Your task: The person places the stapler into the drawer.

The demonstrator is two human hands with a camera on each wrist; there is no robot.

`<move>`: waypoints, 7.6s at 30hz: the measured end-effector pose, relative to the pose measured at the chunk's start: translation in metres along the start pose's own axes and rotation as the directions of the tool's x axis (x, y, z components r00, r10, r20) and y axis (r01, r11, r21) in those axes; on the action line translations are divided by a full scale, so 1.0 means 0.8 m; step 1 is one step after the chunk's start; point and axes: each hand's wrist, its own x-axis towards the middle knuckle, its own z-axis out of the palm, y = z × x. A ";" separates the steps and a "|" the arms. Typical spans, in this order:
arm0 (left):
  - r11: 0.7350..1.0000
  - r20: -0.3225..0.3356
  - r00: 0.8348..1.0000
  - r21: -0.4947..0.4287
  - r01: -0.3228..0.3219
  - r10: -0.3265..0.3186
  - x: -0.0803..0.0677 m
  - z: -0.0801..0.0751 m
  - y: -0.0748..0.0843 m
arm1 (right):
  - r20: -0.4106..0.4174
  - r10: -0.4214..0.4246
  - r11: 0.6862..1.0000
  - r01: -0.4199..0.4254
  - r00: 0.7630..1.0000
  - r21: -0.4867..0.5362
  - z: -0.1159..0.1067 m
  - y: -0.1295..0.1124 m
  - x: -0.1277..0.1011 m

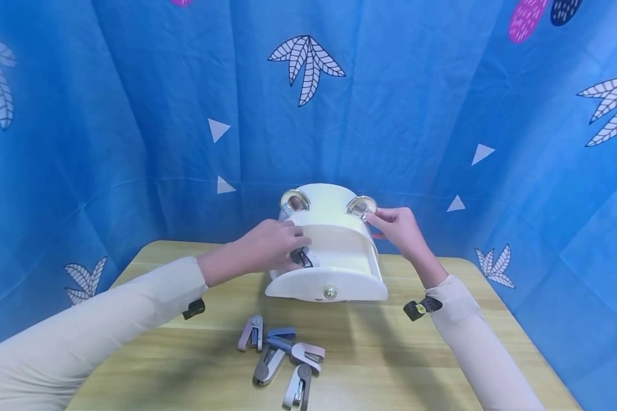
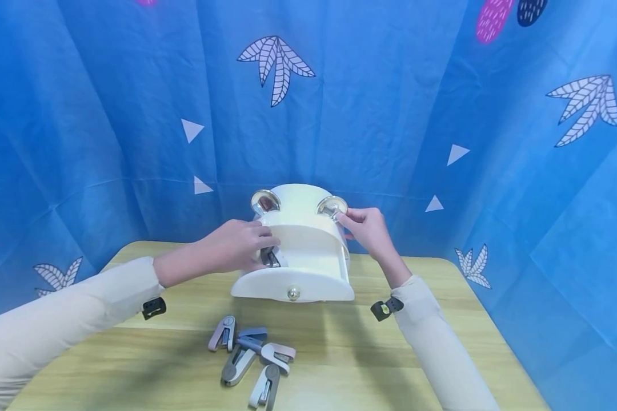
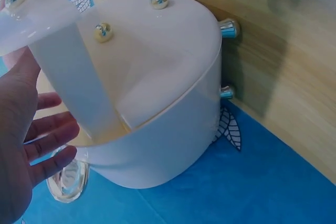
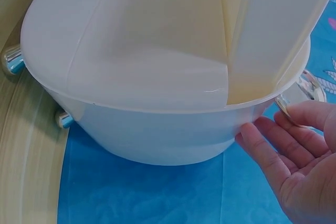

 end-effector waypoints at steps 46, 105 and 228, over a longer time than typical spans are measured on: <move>0.890 -0.135 0.908 -0.187 -0.416 0.396 -0.046 0.051 0.134 | -0.030 -0.030 0.999 0.030 0.999 -0.013 -0.005 0.002 0.005; 0.908 -0.137 0.924 -0.180 -0.379 0.358 -0.057 0.044 0.133 | -0.032 -0.041 0.999 0.040 0.999 -0.007 0.001 0.005 0.000; 0.529 -0.173 0.984 -0.840 -0.120 -0.052 -0.014 -0.028 0.121 | -0.040 -0.040 0.999 0.041 0.998 0.015 0.005 0.003 0.000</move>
